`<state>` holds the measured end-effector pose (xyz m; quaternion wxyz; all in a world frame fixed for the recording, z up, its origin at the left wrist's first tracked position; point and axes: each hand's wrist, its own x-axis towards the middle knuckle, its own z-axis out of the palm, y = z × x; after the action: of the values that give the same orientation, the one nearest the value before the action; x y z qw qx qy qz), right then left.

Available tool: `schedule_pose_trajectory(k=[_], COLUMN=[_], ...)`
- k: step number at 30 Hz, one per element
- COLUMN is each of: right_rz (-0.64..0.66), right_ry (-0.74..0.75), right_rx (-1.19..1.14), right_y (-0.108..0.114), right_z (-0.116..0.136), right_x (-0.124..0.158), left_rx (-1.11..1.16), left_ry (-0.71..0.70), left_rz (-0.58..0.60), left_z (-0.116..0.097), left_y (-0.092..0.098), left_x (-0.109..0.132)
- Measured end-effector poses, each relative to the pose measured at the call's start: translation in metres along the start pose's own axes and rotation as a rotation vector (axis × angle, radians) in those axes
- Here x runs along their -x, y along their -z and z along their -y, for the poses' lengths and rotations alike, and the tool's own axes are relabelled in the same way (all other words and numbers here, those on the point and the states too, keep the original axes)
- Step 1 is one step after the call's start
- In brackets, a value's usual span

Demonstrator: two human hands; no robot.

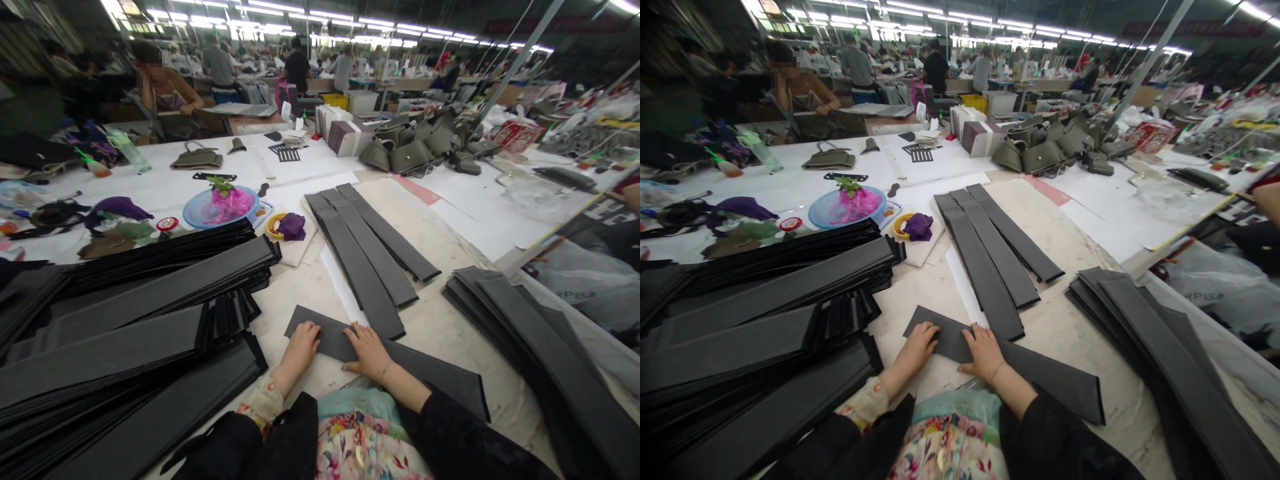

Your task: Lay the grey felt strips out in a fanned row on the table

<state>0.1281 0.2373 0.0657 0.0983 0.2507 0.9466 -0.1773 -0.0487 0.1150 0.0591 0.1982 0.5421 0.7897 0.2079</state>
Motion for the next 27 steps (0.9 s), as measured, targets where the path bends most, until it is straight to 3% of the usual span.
schedule_pose_trajectory(k=[6, 10, 13, 16, 20, 23, 27], right_rz=[0.073, 0.163, 0.226, 0.285, 0.296, 0.242, 0.174], right_ry=[-0.133, -0.116, -0.081, -0.077, -0.099, -0.093, -0.038], right_rx=[-0.075, -0.119, -0.173, -0.215, -0.277, -0.313, -0.322], right_y=[0.027, 0.036, 0.044, 0.05, 0.045, 0.038, 0.05], right_z=[0.001, -0.014, -0.043, -0.082, -0.126, -0.136, -0.125], right_x=[-0.026, -0.032, -0.01, 0.029, 0.076, 0.091, 0.098], left_rx=[0.017, 0.002, -0.002, -0.004, 0.007, 0.021, 0.071], left_ry=[-0.005, 0.005, 0.008, 0.012, -0.001, -0.01, -0.022], left_rz=[-0.045, -0.047, -0.056, -0.07, -0.095, -0.136, -0.161], left_z=[0.006, 0.008, 0.008, 0.011, 0.016, 0.019, 0.023], left_y=[-0.017, -0.018, -0.02, -0.022, -0.027, -0.03, -0.03], left_x=[0.007, 0.007, 0.007, 0.007, 0.005, 0.004, 0.008])
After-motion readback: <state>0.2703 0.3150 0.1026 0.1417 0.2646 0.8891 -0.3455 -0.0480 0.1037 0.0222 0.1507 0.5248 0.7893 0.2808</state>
